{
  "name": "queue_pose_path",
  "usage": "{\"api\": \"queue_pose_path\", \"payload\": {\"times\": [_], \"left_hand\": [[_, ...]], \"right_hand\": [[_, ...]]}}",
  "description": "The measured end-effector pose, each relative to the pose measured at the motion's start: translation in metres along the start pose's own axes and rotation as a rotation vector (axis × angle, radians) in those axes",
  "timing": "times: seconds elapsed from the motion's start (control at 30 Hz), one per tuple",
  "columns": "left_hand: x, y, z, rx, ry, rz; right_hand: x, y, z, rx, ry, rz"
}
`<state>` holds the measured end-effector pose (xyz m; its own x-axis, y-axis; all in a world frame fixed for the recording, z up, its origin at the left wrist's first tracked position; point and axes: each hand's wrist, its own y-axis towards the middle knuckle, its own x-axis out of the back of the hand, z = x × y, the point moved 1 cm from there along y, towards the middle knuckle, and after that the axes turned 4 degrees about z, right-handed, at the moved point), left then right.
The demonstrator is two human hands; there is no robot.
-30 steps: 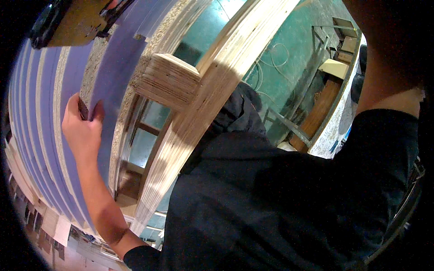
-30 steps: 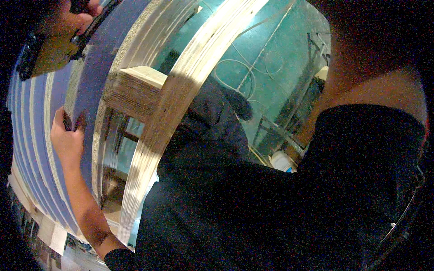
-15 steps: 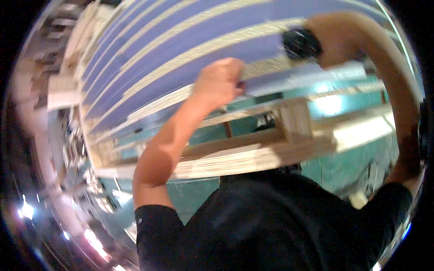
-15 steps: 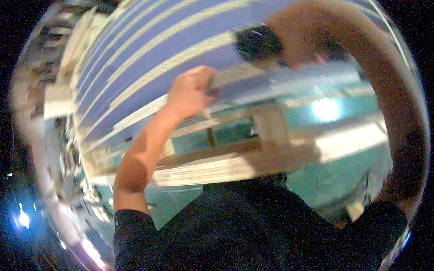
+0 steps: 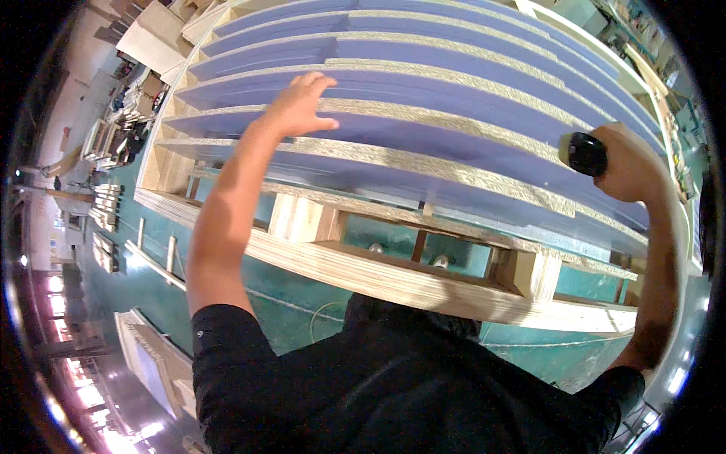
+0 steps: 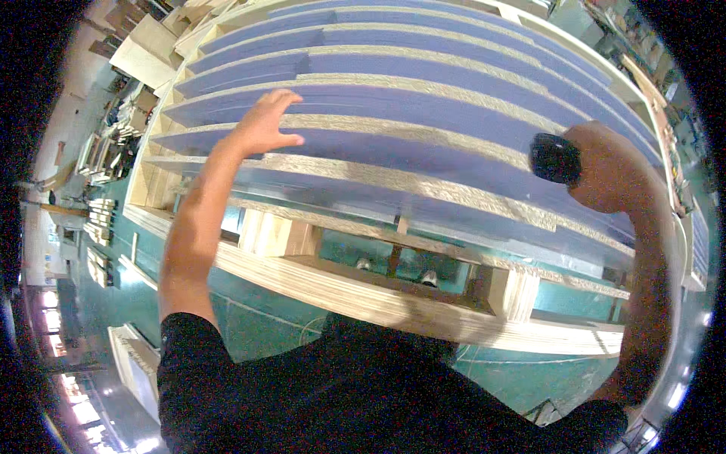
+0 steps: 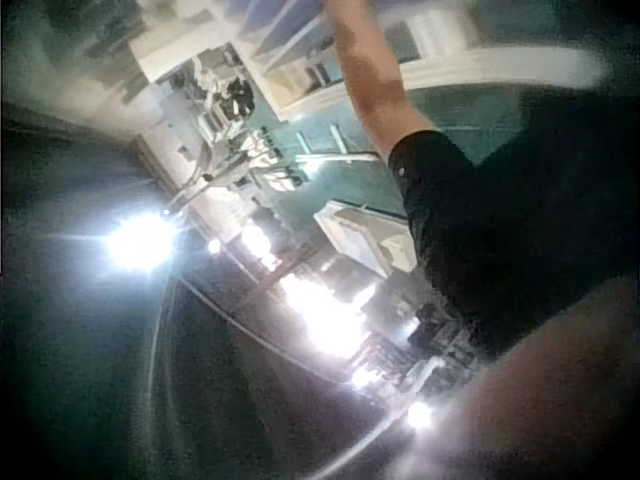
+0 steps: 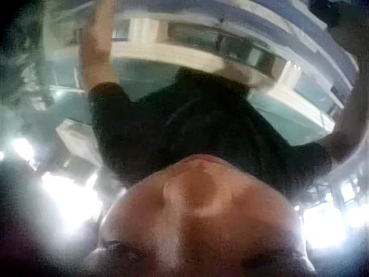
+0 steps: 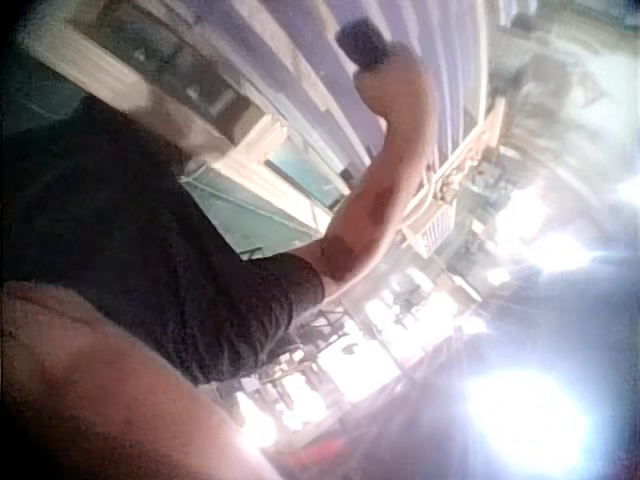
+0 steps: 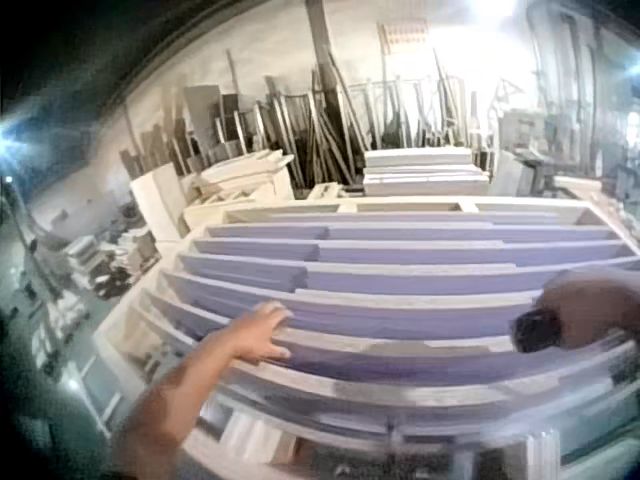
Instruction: The person uses a nail gun to attach wooden slats to a large curved wooden frame. They then pick up a small wooden block and fit it into the frame structure. The person continues to secure the frame components using the nail gun.
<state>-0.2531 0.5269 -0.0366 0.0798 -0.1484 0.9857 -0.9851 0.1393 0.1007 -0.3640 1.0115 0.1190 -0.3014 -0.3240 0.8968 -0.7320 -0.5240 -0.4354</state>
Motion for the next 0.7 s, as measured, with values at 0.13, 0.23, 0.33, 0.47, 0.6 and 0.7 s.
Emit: {"api": "queue_pose_path", "payload": {"times": [0.13, 0.23, 0.33, 0.47, 0.6, 0.7], "left_hand": [[0.003, -0.009, 0.056, 0.121, -0.007, 0.216], [-0.023, -0.006, 0.076, 0.043, -0.077, 0.255], [-0.03, 0.0, 0.072, -0.004, -0.083, 0.274], [-0.023, -0.018, 0.088, -0.034, -0.122, 0.257], [-0.023, -0.004, 0.086, -0.1, -0.158, 0.221], [-0.025, -0.008, 0.088, -0.063, -0.177, 0.238]], "right_hand": [[0.02, 0.051, 0.087, 0.13, 0.049, -0.182], [0.029, 0.098, 0.16, 0.196, 0.089, -0.038], [0.035, 0.126, 0.211, 0.286, 0.079, -0.029], [0.045, 0.176, 0.267, 0.468, 0.102, 0.0], [0.052, 0.188, 0.287, 0.339, 0.294, 0.149], [0.049, 0.208, 0.3, 0.336, 0.343, 0.216]]}}
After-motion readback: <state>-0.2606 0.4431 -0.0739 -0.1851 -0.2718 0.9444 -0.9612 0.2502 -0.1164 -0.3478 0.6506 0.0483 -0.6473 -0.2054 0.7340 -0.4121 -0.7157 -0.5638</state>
